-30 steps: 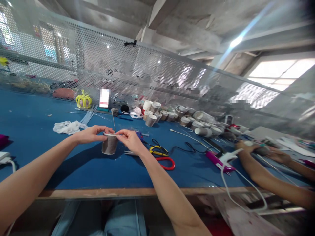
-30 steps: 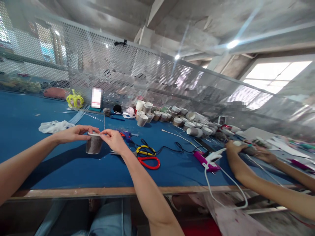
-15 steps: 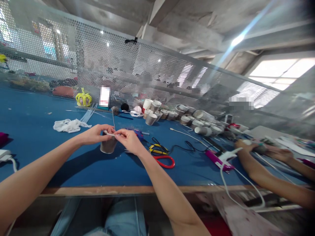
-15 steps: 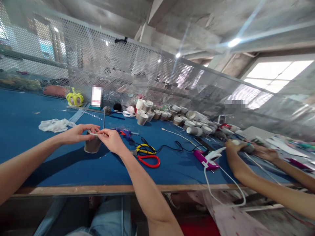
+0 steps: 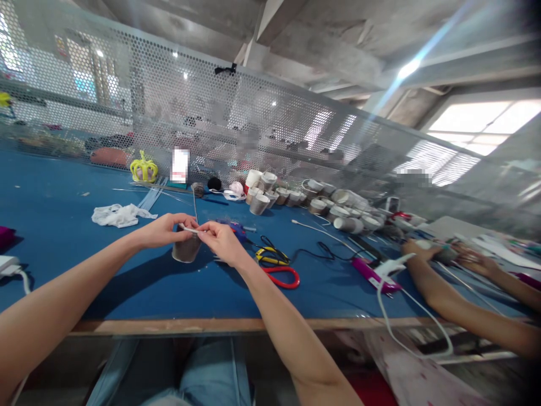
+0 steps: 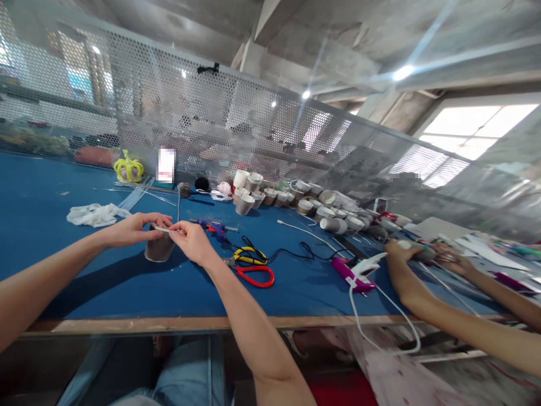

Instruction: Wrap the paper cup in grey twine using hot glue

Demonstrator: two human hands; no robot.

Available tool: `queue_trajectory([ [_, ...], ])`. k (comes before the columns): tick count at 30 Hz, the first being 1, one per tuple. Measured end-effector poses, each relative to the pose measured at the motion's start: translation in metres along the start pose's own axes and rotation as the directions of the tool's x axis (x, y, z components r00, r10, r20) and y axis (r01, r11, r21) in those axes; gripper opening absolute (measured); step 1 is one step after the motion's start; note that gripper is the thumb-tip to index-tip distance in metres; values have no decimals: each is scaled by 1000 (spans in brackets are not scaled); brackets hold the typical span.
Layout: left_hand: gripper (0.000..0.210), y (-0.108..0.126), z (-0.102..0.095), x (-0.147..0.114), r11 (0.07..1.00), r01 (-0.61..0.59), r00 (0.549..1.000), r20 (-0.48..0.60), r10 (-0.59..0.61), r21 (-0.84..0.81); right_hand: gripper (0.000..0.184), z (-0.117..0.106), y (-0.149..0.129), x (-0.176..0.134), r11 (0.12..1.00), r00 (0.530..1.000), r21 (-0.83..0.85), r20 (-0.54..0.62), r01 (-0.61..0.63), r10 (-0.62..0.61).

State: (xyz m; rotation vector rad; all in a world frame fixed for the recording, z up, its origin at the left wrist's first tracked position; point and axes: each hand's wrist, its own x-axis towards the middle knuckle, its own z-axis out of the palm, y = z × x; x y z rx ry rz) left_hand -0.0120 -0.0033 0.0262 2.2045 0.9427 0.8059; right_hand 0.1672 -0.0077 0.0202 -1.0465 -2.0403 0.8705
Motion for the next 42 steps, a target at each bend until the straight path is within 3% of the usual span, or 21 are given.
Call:
queue_trajectory([
  [16, 15, 3, 4, -1, 989, 94, 995, -20, -97, -117, 17, 2, -3, -1, 999, 999, -10, -19, 40, -40],
  [19, 15, -2, 2, 0, 985, 88, 992, -77, -100, -148, 24, -3, -3, -2, 1000, 998, 16, -51, 24, -23],
  [22, 16, -9, 1, 2, 972, 116, 978, -149, -148, -205, 13, -8, -3, -4, 999, 995, 15, -93, -39, 40],
  [23, 16, -12, 1, 2, 965, 120, 974, -162, -161, -234, 10, -9, -3, -5, 998, 996, 11, -63, -66, 67],
  [25, 18, -17, 2, 3, 953, 114, 970, -177, -168, -280, 11, -11, -3, -7, 992, 987, 12, 108, -123, 121],
  [27, 19, -21, 3, 4, 949, 107, 970, -178, -166, -297, 14, -12, -3, -9, 986, 944, 14, 294, -164, 152],
  [29, 19, -23, 4, 4, 947, 119, 972, -160, -173, -300, 16, -14, -1, -9, 982, 922, 6, 348, -186, 172],
  [31, 18, -24, 4, 4, 952, 128, 976, -135, -171, -279, 19, -21, 3, -5, 981, 953, -4, 235, -194, 190],
  [33, 17, -23, 2, 3, 966, 118, 982, -116, -147, -230, 22, -33, 11, 1, 978, 979, -47, -19, -204, 203],
  [35, 17, -21, -1, 2, 980, 98, 988, -101, -117, -176, 20, -48, 23, 6, 949, 923, -180, -336, -260, 189],
  [36, 18, -20, -3, 2, 984, 91, 990, -91, -106, -156, 15, -56, 30, 8, 896, 886, -303, -429, -324, 176],
  [38, 18, -19, -6, 1, 987, 87, 994, -57, -95, -134, 10, -68, 43, 10, 804, 854, -408, -472, -433, 221],
  [42, 19, -18, -10, 0, 992, 84, 996, 6, -84, -98, 30, -72, 63, 14, 782, 870, -410, -363, -470, 333],
])
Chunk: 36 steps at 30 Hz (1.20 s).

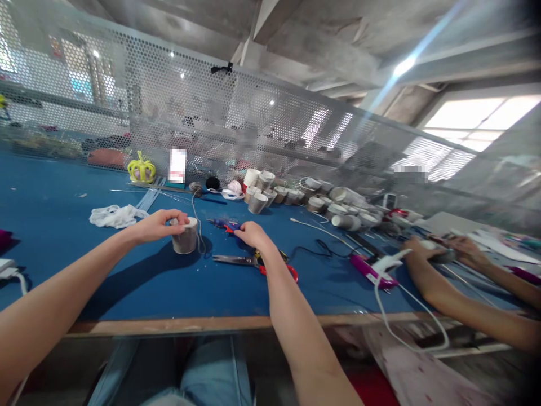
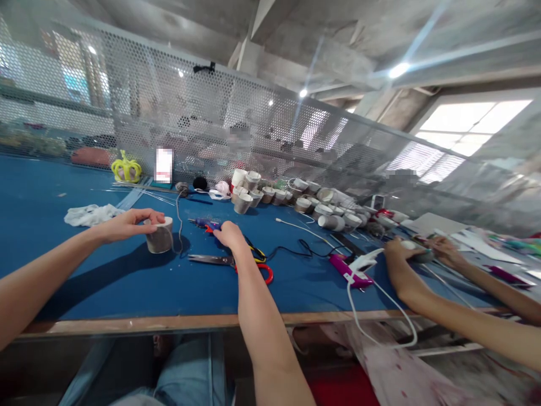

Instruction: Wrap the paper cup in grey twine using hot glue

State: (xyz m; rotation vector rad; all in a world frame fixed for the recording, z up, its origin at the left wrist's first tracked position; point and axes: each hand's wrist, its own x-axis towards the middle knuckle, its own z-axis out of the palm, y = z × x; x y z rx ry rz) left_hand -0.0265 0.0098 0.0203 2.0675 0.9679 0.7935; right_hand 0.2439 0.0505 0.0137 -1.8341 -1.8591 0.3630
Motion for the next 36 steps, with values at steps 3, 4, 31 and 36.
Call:
queue_trajectory([
  [3, 19, 2, -2, -1, 999, -12, 1000, 17, 11, 50, 36, 12, 1, 4, 999, 997, 24, 67, -38, 36],
  [4, 20, 3, -2, -1, 998, -17, 1000, 23, 15, 63, 35, 15, 1, 5, 998, 996, 37, 78, -53, 50],
  [31, 19, -21, 14, 8, 922, 7, 968, -227, -103, -388, 25, 0, -61, -60, 844, 948, 472, 50, 254, -313],
  [36, 17, -21, 12, 8, 916, 21, 969, -217, -117, -401, 25, -2, -63, -62, 883, 954, 397, 55, 251, -296],
])
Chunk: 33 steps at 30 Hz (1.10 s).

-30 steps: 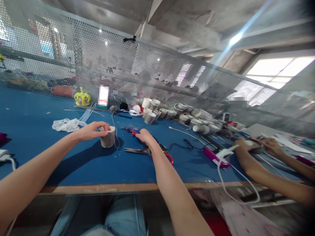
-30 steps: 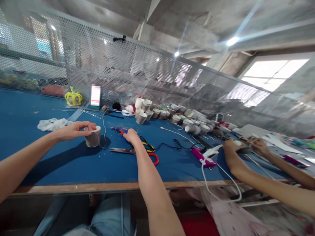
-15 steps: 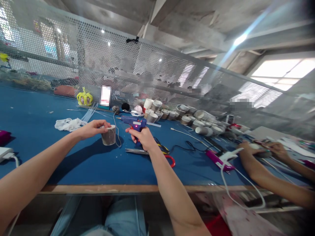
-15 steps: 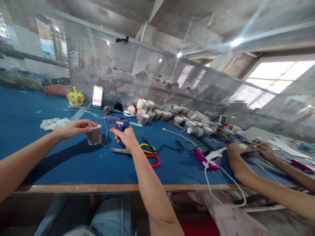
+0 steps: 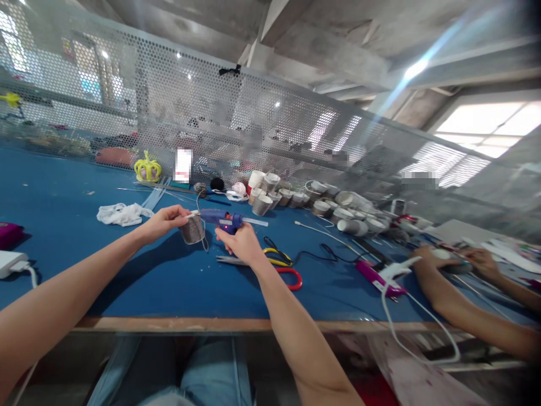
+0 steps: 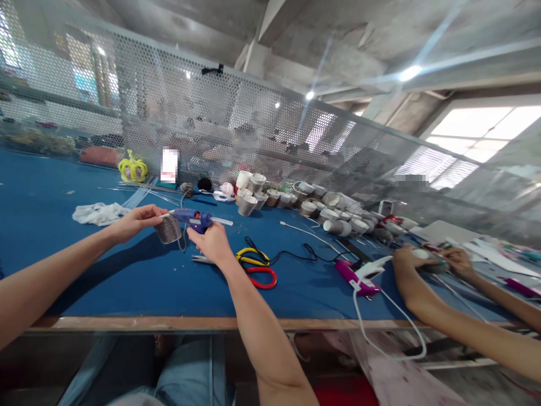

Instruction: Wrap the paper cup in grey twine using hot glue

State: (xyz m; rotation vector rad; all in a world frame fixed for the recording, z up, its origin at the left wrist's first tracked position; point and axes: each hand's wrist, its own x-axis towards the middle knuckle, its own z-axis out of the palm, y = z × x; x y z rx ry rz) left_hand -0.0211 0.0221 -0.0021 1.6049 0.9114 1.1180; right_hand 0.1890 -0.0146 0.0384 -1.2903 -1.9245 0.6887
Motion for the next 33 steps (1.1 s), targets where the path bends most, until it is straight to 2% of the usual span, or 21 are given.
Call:
queue_trajectory([
  [12, 14, 2, 0, -1, 1000, -4, 1000, 17, 4, -24, 26, 4, 3, 0, 995, 1000, -98, -10, 5, -6],
  [24, 19, 0, -3, 1, 996, 4, 999, 40, 0, -91, 23, 3, 5, 3, 997, 1000, -70, -24, -21, 19],
  [29, 20, -1, -5, 2, 996, -5, 998, 55, 10, -88, 23, 4, 5, 3, 999, 999, -33, 15, -33, 34],
  [33, 19, -1, -6, 2, 995, 0, 998, 55, 6, -97, 23, 4, 6, 4, 998, 999, -47, -11, -34, 34],
])
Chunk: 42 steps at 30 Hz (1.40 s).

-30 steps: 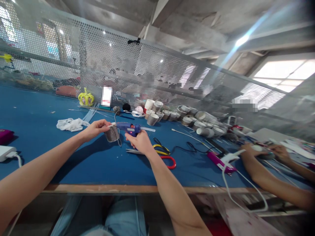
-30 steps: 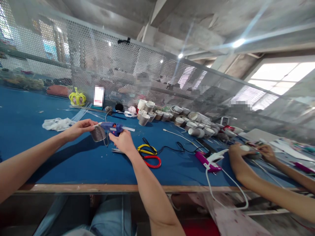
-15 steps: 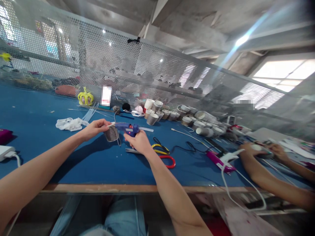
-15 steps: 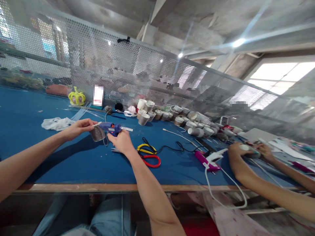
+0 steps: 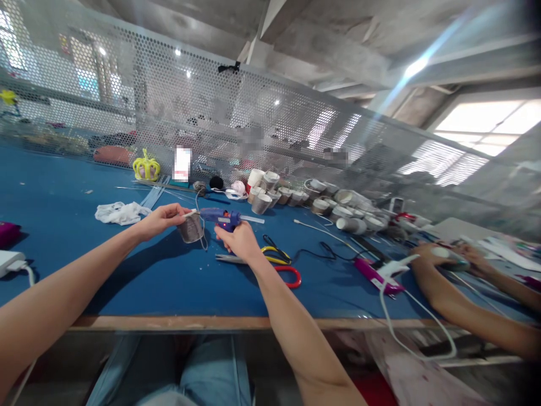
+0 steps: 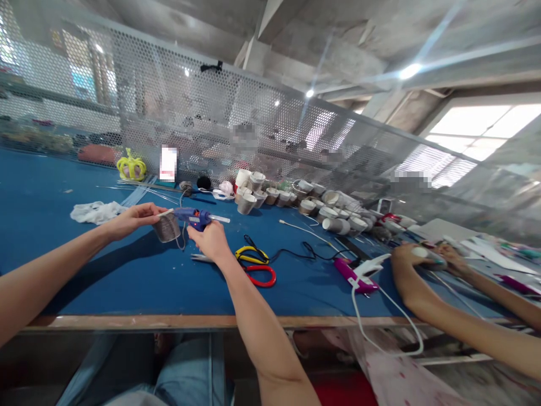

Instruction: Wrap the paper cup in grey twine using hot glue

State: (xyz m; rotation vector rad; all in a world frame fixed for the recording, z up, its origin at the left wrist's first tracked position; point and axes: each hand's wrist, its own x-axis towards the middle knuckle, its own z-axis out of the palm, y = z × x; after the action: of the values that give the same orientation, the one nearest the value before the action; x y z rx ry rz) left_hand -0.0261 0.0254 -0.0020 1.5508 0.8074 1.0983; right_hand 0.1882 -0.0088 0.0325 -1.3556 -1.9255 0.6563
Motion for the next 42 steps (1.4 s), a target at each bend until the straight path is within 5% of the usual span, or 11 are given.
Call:
queue_trajectory([
  [42, 19, 3, -2, -2, 999, -7, 999, 54, 5, 34, 23, -1, 0, 1, 995, 998, 102, 57, -20, 14],
])
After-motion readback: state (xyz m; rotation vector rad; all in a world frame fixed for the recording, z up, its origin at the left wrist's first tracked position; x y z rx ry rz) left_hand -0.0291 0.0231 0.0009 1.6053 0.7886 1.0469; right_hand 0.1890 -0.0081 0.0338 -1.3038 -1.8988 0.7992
